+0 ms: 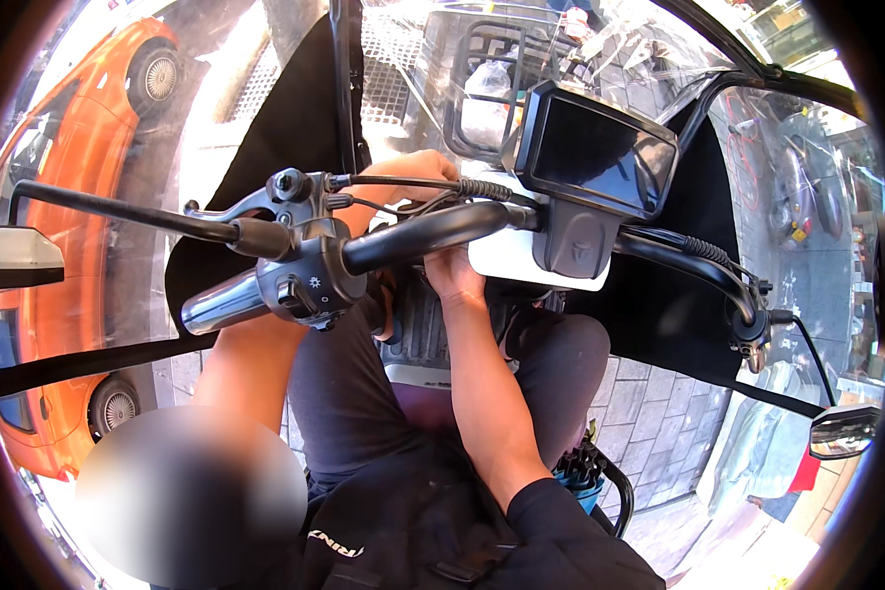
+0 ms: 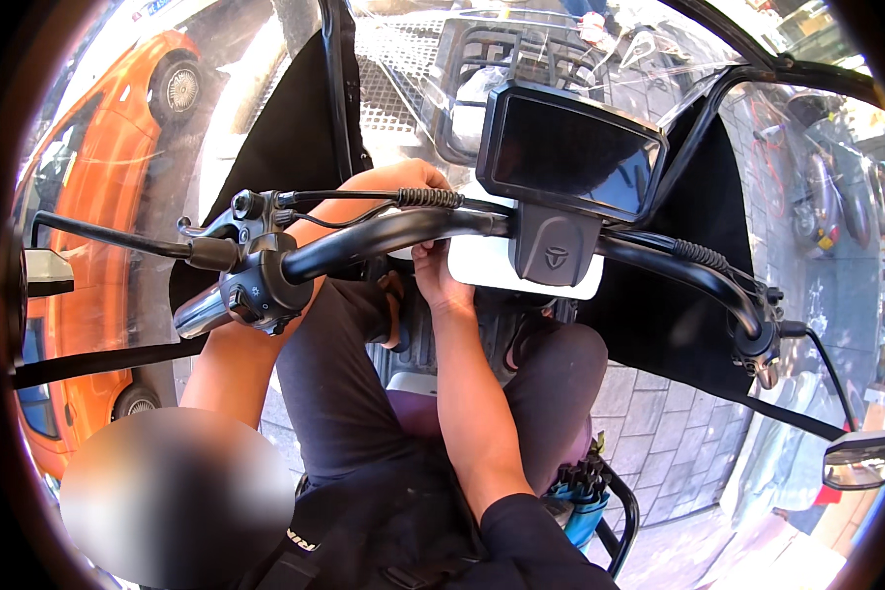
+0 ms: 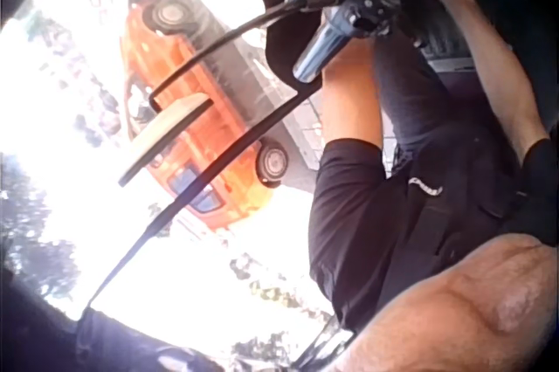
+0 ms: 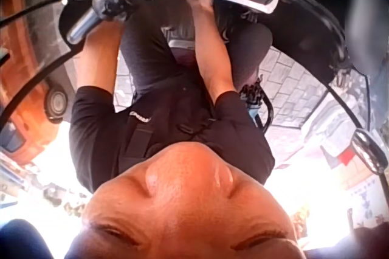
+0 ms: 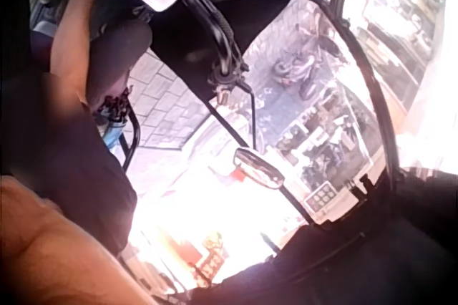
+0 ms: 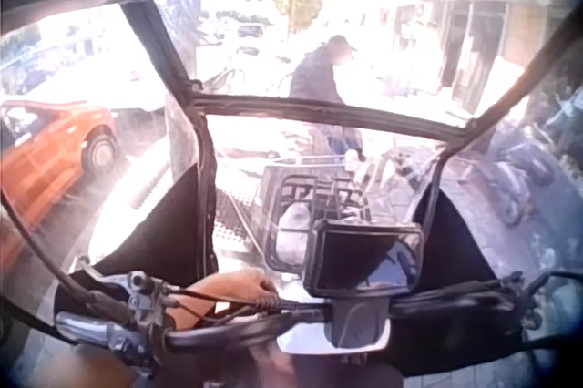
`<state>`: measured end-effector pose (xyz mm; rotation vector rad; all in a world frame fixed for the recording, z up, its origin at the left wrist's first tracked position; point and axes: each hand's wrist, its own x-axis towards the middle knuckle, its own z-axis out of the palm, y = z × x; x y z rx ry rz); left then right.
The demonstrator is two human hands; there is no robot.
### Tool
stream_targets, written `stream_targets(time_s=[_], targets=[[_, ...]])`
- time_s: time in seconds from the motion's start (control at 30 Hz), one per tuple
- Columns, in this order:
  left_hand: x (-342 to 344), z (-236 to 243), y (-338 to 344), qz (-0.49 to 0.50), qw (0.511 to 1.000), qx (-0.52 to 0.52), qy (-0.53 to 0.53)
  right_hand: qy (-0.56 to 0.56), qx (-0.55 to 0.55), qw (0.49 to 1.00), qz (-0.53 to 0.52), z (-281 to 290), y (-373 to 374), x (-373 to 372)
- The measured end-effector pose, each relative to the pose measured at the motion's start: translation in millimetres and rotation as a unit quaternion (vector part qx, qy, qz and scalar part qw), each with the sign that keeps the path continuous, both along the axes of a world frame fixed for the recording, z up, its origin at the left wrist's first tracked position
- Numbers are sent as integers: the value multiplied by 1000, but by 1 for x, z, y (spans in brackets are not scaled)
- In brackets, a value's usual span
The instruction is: The person sits on a motorcycle and uses black electrical tape to secure a cable or component near the handlebars. They then dismount, walk into a shop, and retrieve a yellow air compressor with a hose, carrying it outside.
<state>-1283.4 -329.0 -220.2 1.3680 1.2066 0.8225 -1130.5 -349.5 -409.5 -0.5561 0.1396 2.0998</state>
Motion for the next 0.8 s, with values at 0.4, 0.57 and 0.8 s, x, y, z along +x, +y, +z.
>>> stream_targets(time_s=[0.4,0.57,0.8], targets=[[-11,-48,-18,-6,991,78,111,-195,82,977,26,14,-25,15],[-7,-45,-17,-18,989,88,120,-359,135,923,-27,30,-29,8],[-5,-39,-7,-90,971,0,221,-320,493,804,88,95,-85,-11]])
